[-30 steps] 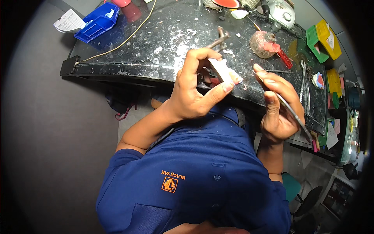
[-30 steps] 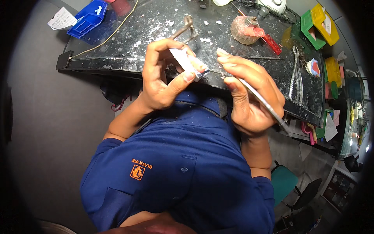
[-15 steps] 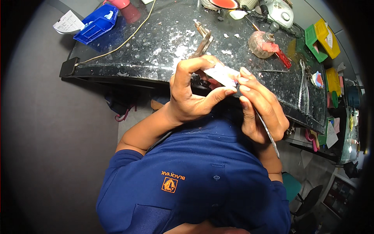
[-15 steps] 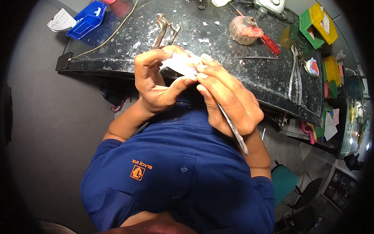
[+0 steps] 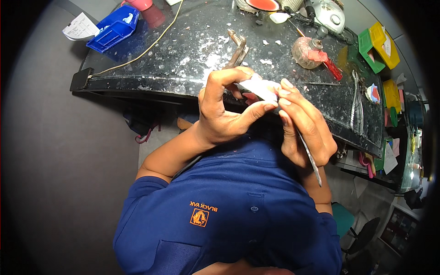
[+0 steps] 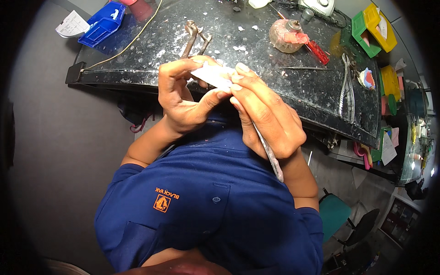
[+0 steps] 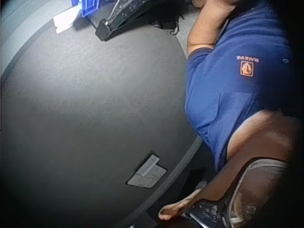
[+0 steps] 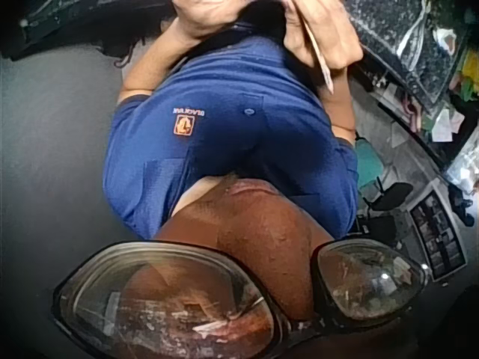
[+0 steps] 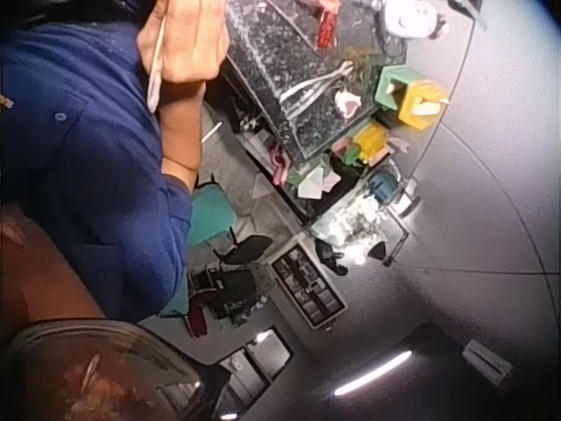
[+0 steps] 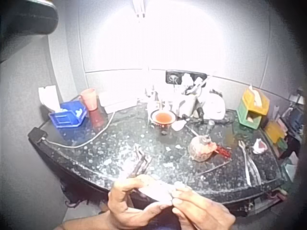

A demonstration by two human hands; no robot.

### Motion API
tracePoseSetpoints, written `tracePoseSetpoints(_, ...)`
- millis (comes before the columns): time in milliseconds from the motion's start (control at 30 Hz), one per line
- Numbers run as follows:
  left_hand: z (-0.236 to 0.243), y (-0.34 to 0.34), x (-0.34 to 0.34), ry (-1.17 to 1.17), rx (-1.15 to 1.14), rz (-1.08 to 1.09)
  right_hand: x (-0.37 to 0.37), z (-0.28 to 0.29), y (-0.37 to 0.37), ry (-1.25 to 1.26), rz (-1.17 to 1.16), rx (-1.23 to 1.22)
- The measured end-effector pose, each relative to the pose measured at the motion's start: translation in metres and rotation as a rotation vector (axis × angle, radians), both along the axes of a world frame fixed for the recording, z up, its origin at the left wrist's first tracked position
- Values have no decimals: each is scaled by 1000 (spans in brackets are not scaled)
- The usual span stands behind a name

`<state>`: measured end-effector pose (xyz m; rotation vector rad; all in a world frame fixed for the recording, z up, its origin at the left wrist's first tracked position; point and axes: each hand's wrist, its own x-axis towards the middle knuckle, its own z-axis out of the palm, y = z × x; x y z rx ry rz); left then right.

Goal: The person picks up a dental model mounted on an articulator and a metal carving tool, then carves and trims the material around the teeth on the model.

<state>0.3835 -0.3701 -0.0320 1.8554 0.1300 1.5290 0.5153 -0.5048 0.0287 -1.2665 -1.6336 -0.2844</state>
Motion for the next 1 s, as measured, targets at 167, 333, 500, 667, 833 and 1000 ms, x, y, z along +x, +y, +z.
tracePoseSetpoints(167,3,-1,-4,50,15,51,0,-3,3,-47,-53,49)
tracePoseSetpoints(333,9,-4,-6,74,45,84,0,-7,5,-62,-68,62)
tracePoseSetpoints(500,9,0,-7,143,187,67,-3,-6,5,-31,-115,59)
tracePoseSetpoints(667,5,4,-4,115,222,12,7,-9,3,76,-192,92)
tracePoseSetpoints(833,2,9,8,-39,236,28,16,-27,0,360,-99,87)
tracePoseSetpoints(1000,4,1,4,-44,76,-65,18,-1,5,-33,-175,111)
